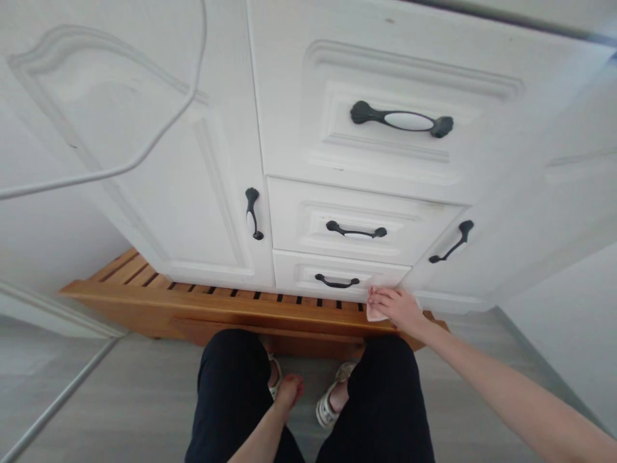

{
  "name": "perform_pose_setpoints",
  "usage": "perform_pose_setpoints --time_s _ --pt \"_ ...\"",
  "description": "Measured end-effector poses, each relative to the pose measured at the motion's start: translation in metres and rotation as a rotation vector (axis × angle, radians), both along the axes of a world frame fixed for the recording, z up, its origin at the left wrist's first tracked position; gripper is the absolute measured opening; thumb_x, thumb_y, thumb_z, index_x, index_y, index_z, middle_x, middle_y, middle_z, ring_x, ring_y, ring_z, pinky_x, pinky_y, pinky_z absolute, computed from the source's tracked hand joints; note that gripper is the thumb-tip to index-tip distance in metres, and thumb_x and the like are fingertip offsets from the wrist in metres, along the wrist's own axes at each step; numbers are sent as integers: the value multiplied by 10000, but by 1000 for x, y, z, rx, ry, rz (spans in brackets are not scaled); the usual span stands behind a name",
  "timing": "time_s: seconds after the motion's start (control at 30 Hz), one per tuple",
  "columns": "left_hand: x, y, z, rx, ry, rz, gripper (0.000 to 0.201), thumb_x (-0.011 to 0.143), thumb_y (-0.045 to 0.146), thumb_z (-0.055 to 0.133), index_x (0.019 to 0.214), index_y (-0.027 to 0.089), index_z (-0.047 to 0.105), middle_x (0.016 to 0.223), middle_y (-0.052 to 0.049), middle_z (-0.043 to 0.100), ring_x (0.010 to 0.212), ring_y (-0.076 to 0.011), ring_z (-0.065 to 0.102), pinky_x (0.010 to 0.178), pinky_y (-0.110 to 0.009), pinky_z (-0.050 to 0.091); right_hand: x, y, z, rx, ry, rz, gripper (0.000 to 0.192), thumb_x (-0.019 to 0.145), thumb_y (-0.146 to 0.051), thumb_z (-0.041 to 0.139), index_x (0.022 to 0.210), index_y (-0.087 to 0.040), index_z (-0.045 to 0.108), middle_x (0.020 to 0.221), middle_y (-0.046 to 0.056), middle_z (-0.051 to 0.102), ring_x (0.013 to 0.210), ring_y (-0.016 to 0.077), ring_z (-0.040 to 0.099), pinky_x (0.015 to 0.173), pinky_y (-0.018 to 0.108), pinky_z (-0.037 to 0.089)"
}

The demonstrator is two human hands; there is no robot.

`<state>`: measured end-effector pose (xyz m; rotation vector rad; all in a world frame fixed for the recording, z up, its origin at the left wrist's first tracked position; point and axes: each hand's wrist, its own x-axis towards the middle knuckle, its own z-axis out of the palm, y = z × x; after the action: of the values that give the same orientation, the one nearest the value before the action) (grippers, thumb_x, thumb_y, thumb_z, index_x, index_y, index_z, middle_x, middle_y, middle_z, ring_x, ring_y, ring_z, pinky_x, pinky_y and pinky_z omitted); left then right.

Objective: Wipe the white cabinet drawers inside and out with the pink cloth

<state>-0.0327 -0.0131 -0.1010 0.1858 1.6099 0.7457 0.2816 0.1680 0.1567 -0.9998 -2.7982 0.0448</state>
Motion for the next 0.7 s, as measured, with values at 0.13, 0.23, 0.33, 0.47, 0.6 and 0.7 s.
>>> perform_pose_setpoints --time_s 0.13,0.23,0.33,0.47,0.6,0.7 --pt "3 -2 3 0 -9 20 164 994 259 604 872 150 619 793 13 638 751 -137 632 777 -313 552 -78 -18 3 127 -84 275 357 951 -176 572 1276 -257 695 1376 64 680 1347 228 543 981 410 478" --pt "3 -3 2 -9 -5 23 169 993 273 605 881 148 620 779 18 632 721 -134 620 764 -312 544 -156 -12 31 341 133 325 421 1024 -221 508 1434 -284 577 1488 35 600 1443 211 450 1069 415 420" --pt "0 -2 -1 -12 -4 32 160 998 269 593 897 148 620 751 25 626 679 -125 607 721 -291 528 -223 12 50 497 287 207 481 1055 -224 461 1529 -305 462 1578 4 501 1500 219 374 1138 444 371" --pt "-4 0 -2 -6 -7 58 155 996 223 569 862 155 606 704 36 610 644 -119 599 681 -266 508 -273 43 26 481 180 290 475 1065 -168 369 1518 -274 469 1610 -12 456 1501 171 383 1184 395 358" --pt "-3 -2 2 14 -30 66 117 961 173 583 847 163 609 700 28 628 644 -119 611 639 -247 474 -285 53 -29 240 33 501 496 1022 -83 358 1493 -179 482 1635 53 420 1538 133 325 1223 328 323" --pt "4 -4 4 18 -46 56 114 947 140 576 839 160 608 684 22 627 610 -111 585 579 -229 422 -283 57 -60 -158 150 504 479 1003 -70 381 1458 -149 508 1626 122 421 1544 171 322 1257 397 278"
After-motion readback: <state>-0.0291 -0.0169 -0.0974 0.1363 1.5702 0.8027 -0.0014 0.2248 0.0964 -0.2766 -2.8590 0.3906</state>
